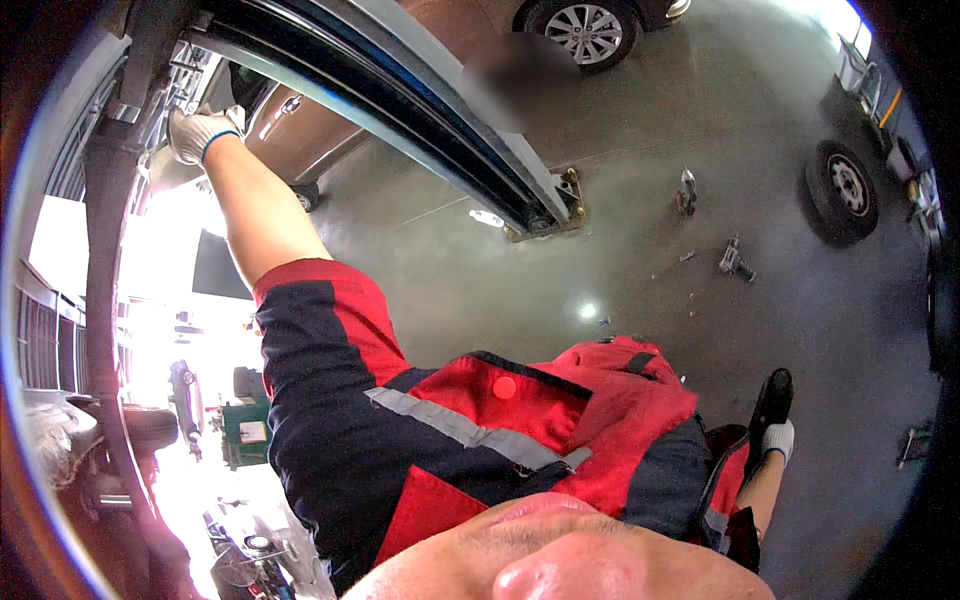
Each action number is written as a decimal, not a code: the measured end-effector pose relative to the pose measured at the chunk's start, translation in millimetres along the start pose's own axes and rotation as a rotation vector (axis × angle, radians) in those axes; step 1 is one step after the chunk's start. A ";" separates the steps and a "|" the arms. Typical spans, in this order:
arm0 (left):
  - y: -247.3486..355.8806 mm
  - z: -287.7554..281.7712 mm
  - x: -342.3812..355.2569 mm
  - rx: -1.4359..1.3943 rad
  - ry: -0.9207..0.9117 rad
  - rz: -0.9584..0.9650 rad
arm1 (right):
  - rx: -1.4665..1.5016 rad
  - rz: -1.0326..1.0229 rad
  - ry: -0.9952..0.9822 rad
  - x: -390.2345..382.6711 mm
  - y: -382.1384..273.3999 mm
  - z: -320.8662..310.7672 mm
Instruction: The person works on the underside of a vehicle on a lift, handling a suspension control arm and then working on the brake rotor assembly with assistance from another person.
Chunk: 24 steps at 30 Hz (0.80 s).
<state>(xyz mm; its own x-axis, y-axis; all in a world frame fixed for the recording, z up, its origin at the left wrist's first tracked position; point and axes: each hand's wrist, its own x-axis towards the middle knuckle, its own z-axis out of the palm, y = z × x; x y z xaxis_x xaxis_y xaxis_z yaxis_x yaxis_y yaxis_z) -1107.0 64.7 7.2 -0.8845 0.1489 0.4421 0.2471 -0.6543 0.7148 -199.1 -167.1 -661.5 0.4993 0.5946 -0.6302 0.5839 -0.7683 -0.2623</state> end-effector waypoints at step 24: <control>-68.3 19.5 141.3 1.812 -0.159 0.662 | 0.059 0.305 -0.157 -281.6 33.5 217.6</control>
<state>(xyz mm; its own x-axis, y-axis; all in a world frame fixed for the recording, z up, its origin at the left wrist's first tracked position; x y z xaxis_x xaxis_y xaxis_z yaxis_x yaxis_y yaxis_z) -1241.2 144.9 31.4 -0.4810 0.3626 0.7983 0.6198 0.7846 0.0171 -459.4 -411.9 -651.8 0.5378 0.2952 -0.7897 0.3825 -0.9202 -0.0835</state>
